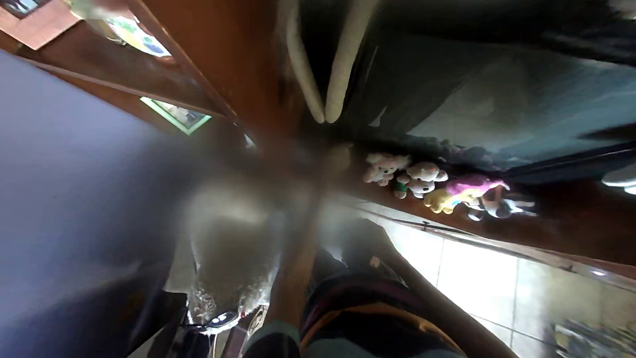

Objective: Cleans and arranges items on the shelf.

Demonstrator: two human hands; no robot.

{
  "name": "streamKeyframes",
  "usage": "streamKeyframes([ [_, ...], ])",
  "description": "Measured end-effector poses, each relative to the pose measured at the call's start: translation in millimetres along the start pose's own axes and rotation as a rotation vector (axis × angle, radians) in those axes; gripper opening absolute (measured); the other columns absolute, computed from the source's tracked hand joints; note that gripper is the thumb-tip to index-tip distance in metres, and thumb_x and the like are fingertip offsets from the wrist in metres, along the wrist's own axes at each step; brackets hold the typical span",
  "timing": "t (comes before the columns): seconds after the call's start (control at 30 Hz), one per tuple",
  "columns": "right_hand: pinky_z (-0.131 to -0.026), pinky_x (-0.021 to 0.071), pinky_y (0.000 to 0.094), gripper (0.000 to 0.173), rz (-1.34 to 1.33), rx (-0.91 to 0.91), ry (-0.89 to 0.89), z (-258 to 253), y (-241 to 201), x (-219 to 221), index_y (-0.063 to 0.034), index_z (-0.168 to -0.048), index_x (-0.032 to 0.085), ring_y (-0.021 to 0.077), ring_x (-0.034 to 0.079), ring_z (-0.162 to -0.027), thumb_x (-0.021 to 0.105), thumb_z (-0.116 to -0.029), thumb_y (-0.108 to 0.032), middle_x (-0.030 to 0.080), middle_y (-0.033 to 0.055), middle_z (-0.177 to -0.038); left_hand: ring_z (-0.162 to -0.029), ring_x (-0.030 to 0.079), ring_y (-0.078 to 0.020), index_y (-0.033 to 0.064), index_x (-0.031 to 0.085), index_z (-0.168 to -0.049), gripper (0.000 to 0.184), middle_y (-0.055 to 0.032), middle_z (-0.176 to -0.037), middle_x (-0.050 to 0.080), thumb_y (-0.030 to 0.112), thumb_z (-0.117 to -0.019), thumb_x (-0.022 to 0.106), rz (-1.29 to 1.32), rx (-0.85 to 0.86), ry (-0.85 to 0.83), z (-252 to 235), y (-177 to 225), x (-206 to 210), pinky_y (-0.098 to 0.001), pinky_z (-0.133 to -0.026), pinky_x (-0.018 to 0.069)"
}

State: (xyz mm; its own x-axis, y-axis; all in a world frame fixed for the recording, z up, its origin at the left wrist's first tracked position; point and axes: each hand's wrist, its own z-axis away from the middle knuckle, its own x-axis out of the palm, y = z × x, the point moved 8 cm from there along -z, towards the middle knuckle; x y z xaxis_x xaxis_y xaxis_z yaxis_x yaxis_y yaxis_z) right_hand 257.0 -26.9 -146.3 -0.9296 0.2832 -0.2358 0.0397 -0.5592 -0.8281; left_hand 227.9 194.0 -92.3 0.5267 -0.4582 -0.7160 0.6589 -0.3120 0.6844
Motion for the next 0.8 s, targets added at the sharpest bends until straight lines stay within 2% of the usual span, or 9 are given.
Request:
streamKeyframes([
  [0.03,-0.096,0.0523,0.0314,0.033,0.007,-0.007,-0.005,1,-1,1,0.0093,-0.129,0.06,0.017,0.066,-0.107,0.058,-0.1009,-0.008,0.068,0.0202,-0.121,-0.146,0.037,-0.0424,-0.0109,0.039,-0.149,0.054,-0.0313,-0.156,0.037,0.005,-0.1004,0.059,0.019,-0.026,0.001,1,-2,1,-0.0487,-0.119,0.032],
  [0.1,-0.096,0.0521,0.0323,0.034,0.027,0.001,-0.014,2,-1,1,0.0088,-0.13,0.06,0.018,0.066,-0.107,0.058,-0.101,-0.009,0.068,0.0205,-0.122,-0.141,0.043,-0.0433,-0.0083,0.038,-0.15,0.056,-0.0315,-0.153,0.04,0.009,-0.1012,0.06,0.079,-0.077,0.067,1,-11,4,-0.0509,-0.114,0.0381],
  [0.17,-0.098,0.0516,0.0343,0.034,0.047,0.024,-0.015,2,0,0,0.0085,-0.13,0.06,0.02,0.067,-0.11,0.059,-0.1012,-0.009,0.068,0.0212,-0.123,-0.13,0.053,-0.0439,-0.0092,0.047,-0.141,0.046,-0.0321,-0.144,0.049,0.009,-0.1004,0.061,0.153,-0.092,0.129,-1,-21,9,-0.0522,-0.106,0.0454],
  [0.27,-0.096,0.0523,0.0336,0.033,0.049,0.032,-0.008,1,5,-2,0.0083,-0.13,0.06,0.0193,0.067,-0.107,0.059,-0.101,-0.008,0.068,0.0203,-0.122,-0.124,0.056,-0.0467,-0.0126,0.053,-0.133,0.038,-0.0348,-0.134,0.055,0.004,-0.0994,0.06,0.253,-0.024,0.214,-1,-30,14,-0.0531,-0.104,0.0469],
  [0.4,-0.093,0.0529,0.0312,0.033,0.017,0.024,-0.002,-1,8,-5,0.0069,-0.13,0.061,0.0157,0.067,-0.103,0.059,-0.1009,-0.009,0.068,0.0183,-0.12,-0.134,0.049,-0.0431,-0.0119,0.047,-0.14,0.042,-0.0332,-0.144,0.048,0.006,-0.1026,0.056,0.321,-0.107,0.118,9,-22,-2,-0.0485,-0.111,0.0419],
  [0.53,-0.094,0.0523,0.0303,0.034,-0.031,0.06,0.011,1,11,-14,0.0085,-0.131,0.059,0.0153,0.066,-0.105,0.059,-0.1005,-0.007,0.067,0.0196,-0.122,-0.117,0.059,-0.0384,-0.0132,0.048,-0.136,0.037,-0.0323,-0.129,0.057,0.003,-0.1025,0.052,0.373,-0.142,0.146,27,-43,15,-0.0464,-0.102,0.0481],
  [0.63,-0.096,0.0515,0.0332,0.039,-0.088,0.139,0.047,2,29,-28,0.0085,-0.134,0.055,0.0184,0.064,-0.109,0.062,-0.0995,-0.009,0.064,0.021,-0.127,-0.118,0.064,-0.0353,-0.0117,0.054,-0.134,0.043,-0.0293,-0.128,0.062,0.018,-0.1032,0.057,0.316,-0.106,-0.033,51,-17,44,-0.0437,-0.104,0.0503],
  [0.7,-0.097,0.0502,0.0359,0.045,-0.132,0.221,0.057,5,39,-37,0.0072,-0.139,0.05,0.0211,0.061,-0.113,0.063,-0.1003,-0.011,0.06,0.0222,-0.133,-0.13,0.057,-0.0358,-0.0068,0.057,-0.137,0.049,-0.0262,-0.138,0.058,0.025,-0.0997,0.065,0.33,-0.016,-0.112,57,19,59,-0.0457,-0.111,0.0447],
  [0.8,-0.1,0.0496,0.0358,0.052,-0.17,0.281,0.054,16,33,-51,0.0073,-0.145,0.044,0.0211,0.06,-0.117,0.062,-0.1017,-0.015,0.057,0.0226,-0.138,-0.142,0.045,-0.0351,-0.0034,0.045,-0.149,0.072,-0.024,-0.152,0.047,0.031,-0.0929,0.075,0.303,0.02,-0.171,46,64,68,-0.0489,-0.117,0.0368],
])
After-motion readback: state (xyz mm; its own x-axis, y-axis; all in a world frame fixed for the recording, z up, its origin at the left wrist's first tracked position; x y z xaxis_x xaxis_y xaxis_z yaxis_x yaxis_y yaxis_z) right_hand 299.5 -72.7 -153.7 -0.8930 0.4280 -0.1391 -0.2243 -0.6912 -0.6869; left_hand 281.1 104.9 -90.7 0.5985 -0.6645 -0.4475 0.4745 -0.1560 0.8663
